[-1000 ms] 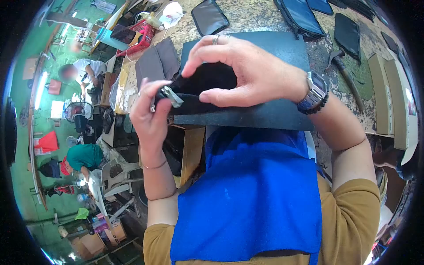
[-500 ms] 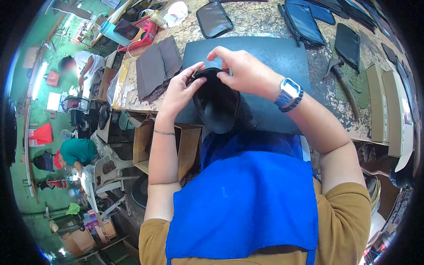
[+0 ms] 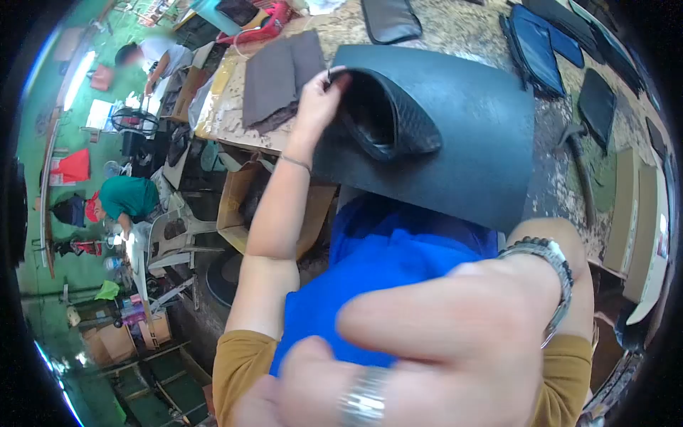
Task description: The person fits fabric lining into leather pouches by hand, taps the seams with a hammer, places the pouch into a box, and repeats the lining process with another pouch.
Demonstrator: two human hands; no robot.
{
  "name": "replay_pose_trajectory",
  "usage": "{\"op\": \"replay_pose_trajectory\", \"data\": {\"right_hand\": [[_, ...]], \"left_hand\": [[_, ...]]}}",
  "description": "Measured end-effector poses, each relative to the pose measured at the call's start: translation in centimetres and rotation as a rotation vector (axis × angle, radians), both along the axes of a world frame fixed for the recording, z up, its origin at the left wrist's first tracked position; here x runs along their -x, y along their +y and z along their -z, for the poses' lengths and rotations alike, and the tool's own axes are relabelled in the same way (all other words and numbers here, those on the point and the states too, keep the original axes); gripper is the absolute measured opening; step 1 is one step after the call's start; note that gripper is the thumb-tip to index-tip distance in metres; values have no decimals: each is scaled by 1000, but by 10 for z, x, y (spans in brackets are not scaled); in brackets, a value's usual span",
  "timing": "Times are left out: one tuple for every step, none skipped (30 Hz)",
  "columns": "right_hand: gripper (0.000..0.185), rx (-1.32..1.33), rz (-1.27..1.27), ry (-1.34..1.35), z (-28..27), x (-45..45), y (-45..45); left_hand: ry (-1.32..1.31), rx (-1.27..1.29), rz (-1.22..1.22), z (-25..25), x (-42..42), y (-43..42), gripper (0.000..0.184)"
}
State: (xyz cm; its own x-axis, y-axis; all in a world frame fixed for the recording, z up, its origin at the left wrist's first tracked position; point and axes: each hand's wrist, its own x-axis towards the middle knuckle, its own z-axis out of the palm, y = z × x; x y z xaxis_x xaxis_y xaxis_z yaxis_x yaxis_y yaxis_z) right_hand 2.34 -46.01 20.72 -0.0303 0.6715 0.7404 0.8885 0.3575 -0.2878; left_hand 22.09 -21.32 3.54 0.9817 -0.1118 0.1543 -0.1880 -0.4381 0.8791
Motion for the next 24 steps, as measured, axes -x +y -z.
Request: {"op": "replay_pose_trajectory", "data": {"right_hand": [[20,-4,-15,-7,-2,0,-1],[20,-17,-25,-10,-4,1,-2],[20,-32,-32,-16,-6,2,-2],[20,-52,-31,-15,-8,-1,1],[19,-78,-30,-12,-11,-7,4],[19,-114,-39,-17,-15,-15,9],[19,-154,-46,-26,-20,-22,14],[19,-196,-37,-30,-24,-31,20],[19,-241,-13,-19,-27,-43,28],[19,-285,23,13,-27,-57,38],[20,-320,103,91,-21,-70,48],[24,-269,280,214,-12,-83,58],[25,-256,386,367,2,-104,73],[26,-245,481,527,16,-126,89],[27,-107,596,352,27,-158,96],[28,31,706,179,39,-187,103],[28,135,751,113,52,-210,112],[28,239,793,44,64,-231,121],[29,377,798,-44,75,-250,132],[30,514,802,-131,85,-266,143],[32,586,782,-206,96,-281,155],[34,655,762,-285,105,-296,168],[36,720,743,-369,115,-308,180],[37,740,724,-418,126,-318,190]], "left_hand": [[3,45,-11,1,5,6,31],[2,-13,0,5,7,12,39],[-7,-19,14,9,8,19,43],[-1,-26,47,13,12,24,46],[5,-33,80,17,16,27,50],[-69,-44,173,12,25,32,62],[-120,1,270,2,33,38,66],[-116,66,281,5,34,46,67],[-121,128,297,10,28,55,68],[-94,278,229,10,26,60,62],[-144,144,105,17,17,75,61],[-223,-129,-39,16,10,90,62],[-290,-404,-184,17,7,103,63],[-261,-573,-356,29,3,113,65],[-228,-738,-528,45,-2,123,68],[-177,-721,-563,58,-7,136,67],[-140,-696,-577,63,-9,140,65],[-104,-669,-591,66,-10,141,64],[-66,-643,-606,68,-10,143,62],[-59,-668,-611,67,-10,140,59],[-50,-667,-609,65,-7,138,59],[-43,-665,-609,62,-5,137,59],[-43,-663,-610,60,-6,137,59],[-44,-659,-620,62,-8,138,58]]}}
